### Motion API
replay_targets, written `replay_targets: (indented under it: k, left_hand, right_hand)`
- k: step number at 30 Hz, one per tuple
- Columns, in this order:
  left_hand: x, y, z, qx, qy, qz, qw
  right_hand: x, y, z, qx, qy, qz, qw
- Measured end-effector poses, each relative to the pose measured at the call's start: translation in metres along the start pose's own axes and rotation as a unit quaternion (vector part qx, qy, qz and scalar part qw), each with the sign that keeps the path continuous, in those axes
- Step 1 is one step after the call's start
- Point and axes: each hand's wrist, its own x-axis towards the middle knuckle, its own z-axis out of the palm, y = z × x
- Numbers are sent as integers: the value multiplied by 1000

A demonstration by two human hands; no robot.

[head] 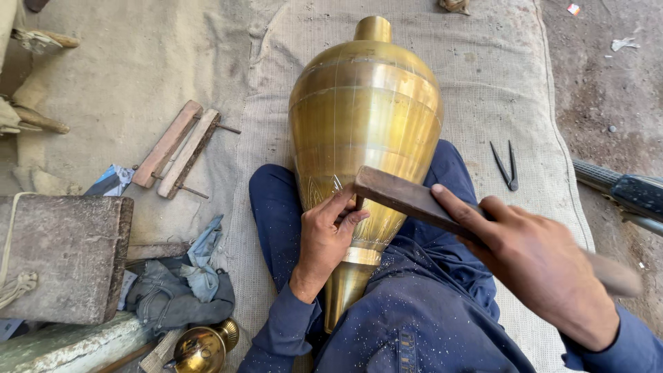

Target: The person sits on the floor and uses a hammer and chisel to engrave a floral pattern onto a large brass vessel. They repeatedly strike the chisel to create fine lines and details on the metal surface.

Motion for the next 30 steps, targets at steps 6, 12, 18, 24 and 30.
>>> replay_targets:
  k: [6, 12, 18, 24, 30]
  left_hand:
    - [-2, 0, 0, 18, 4, 41, 999]
    - [2, -3, -1, -29, -1, 18, 999]
    - [8, -2, 2, 23, -23, 45, 998]
    - [17, 2, -3, 7, -52, 12, 999]
    - [24, 9, -8, 8, -80, 42, 996]
  right_hand:
    - [-4, -2, 1, 49, 62, -38, 996]
    - [-4, 12, 9, 6, 48, 25, 999]
    - [-4, 14, 20, 125, 157, -36, 979]
    - [-5, 8, 11, 121, 136, -56, 982]
    - [-9, 12, 15, 79, 60, 6, 995]
